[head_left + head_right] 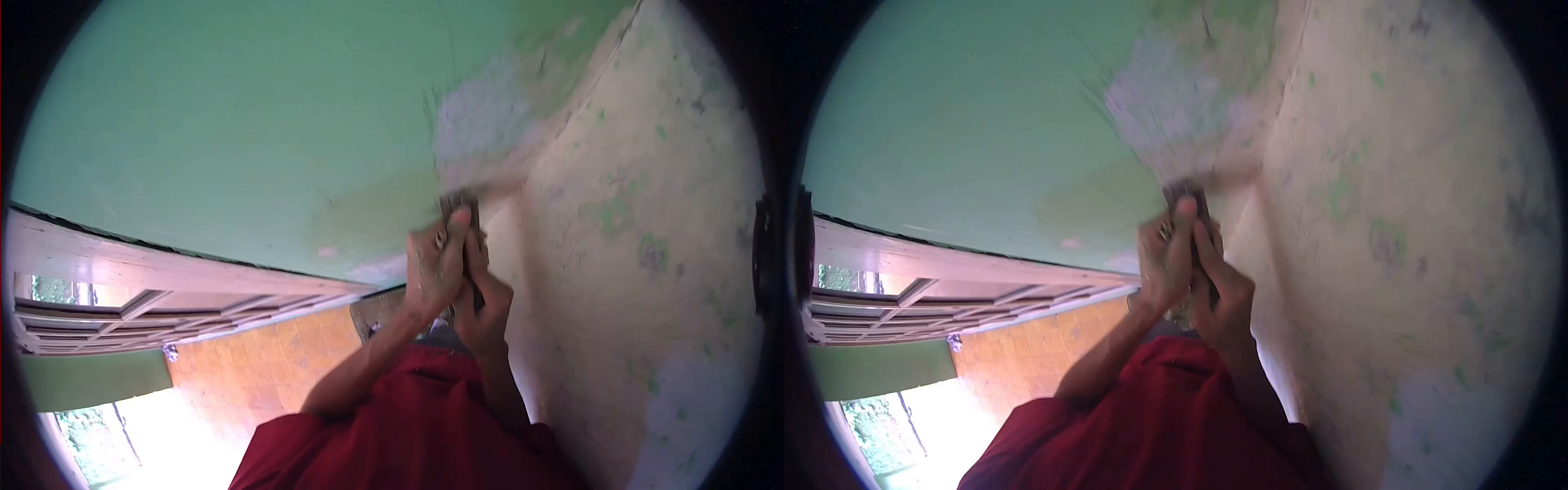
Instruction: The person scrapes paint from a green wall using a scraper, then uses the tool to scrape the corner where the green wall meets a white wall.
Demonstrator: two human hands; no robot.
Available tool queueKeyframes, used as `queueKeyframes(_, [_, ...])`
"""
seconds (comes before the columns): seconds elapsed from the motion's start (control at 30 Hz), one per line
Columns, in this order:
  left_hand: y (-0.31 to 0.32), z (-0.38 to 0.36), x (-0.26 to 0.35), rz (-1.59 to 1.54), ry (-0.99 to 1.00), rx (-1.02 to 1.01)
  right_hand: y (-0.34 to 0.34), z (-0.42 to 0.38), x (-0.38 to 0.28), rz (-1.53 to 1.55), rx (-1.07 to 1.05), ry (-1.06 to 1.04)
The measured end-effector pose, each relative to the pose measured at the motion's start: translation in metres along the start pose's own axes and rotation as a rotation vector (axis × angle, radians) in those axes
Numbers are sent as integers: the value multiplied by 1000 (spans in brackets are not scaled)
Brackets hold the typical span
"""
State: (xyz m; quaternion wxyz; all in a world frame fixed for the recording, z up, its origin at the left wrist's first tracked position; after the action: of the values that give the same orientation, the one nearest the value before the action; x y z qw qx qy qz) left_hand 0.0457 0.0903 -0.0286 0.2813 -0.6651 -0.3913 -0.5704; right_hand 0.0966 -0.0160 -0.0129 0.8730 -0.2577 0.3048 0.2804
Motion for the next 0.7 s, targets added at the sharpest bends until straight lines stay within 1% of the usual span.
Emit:
queueKeyframes(0.03, [0,2,-6,-7,21,-7,-1,1,0,-8,5,-20])
queueKeyframes(0.1, [2,0,-37,-97,-166,-18,5,-22,17,61,-89,165])
queueKeyframes(0.13, [3,2,-37,-99,-163,-17,6,-20,18,61,-90,161])
queueKeyframes(0.2, [2,0,-30,-91,-102,-23,1,-16,10,13,-39,69])
queueKeyframes(0.23, [4,-2,-31,-86,-113,-28,0,-18,8,12,-35,82])
queueKeyframes(0.3, [3,-3,-30,-144,-145,-14,2,-19,13,74,-67,181])
queueKeyframes(0.43, [1,-2,-22,-166,-125,-13,4,-12,12,67,-68,130])
queueKeyframes(0.5, [0,-2,-21,-99,-105,10,2,-12,11,61,-60,109])
queueKeyframes(0.7, [0,-2,-18,-124,-115,-12,1,-10,6,102,-41,120])
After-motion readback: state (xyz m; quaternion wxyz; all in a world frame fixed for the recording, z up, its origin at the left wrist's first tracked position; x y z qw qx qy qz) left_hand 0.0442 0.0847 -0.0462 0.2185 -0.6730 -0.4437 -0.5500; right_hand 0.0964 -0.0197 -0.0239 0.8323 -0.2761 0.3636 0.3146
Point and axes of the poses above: each hand's wrist, its own z-axis towards the middle knuckle, its own y-axis out of the palm, x = y × z, the point moved 10 cm from there along z, towards the middle knuckle, and after that the axes turned 13 degrees about -y, right-handed, at the moved point
